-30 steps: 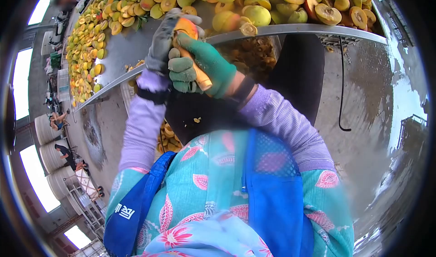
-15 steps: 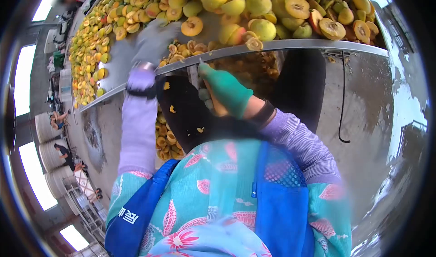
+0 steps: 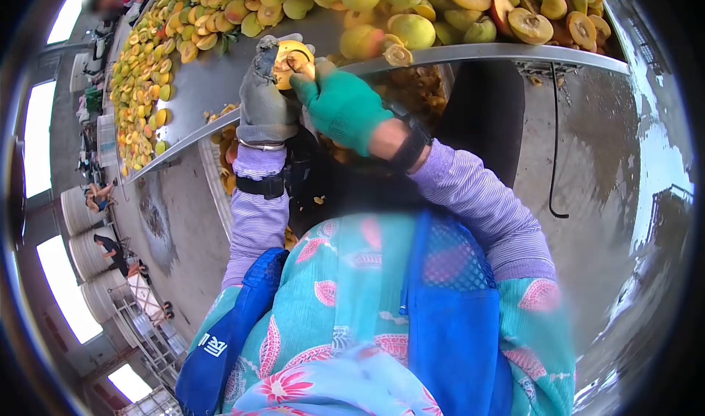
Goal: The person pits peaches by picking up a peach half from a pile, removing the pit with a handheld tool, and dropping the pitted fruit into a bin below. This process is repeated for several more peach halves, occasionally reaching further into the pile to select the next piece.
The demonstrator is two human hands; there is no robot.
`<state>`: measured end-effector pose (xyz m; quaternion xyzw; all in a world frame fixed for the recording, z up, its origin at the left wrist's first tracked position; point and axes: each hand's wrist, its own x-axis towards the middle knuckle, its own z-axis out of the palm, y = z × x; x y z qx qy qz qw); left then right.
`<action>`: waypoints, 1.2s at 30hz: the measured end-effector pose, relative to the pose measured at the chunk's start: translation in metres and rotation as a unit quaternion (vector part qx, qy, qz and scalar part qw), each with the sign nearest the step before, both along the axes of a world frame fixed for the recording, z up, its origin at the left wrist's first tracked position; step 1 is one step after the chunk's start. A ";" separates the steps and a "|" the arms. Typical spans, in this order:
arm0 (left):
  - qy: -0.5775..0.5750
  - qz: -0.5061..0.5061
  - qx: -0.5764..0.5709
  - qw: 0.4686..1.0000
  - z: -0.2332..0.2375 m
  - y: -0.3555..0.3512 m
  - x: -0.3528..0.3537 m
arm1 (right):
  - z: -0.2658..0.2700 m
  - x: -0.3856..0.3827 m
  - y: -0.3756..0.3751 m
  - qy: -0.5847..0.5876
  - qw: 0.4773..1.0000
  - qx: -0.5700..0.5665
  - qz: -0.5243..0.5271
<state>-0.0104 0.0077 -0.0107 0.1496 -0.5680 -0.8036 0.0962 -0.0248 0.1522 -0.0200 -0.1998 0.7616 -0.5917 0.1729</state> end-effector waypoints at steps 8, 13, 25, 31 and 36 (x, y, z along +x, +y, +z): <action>0.069 0.078 -0.103 0.989 -0.007 0.013 0.002 | 0.030 0.010 0.005 -0.162 0.984 -0.063 0.028; 0.086 0.129 -0.181 0.971 -0.015 0.020 -0.001 | 0.003 0.005 0.000 -0.111 0.990 -0.073 0.052; 0.142 -0.132 -0.562 0.804 0.001 -0.028 0.005 | -0.004 0.012 -0.004 -0.266 0.934 -0.221 0.093; -0.034 -0.091 -0.279 0.955 0.016 0.001 -0.016 | 0.019 0.015 -0.010 -0.518 0.800 -0.284 0.104; -0.043 -0.323 -0.170 0.930 0.046 -0.008 -0.026 | 0.024 0.020 -0.009 -0.581 0.633 -0.475 0.191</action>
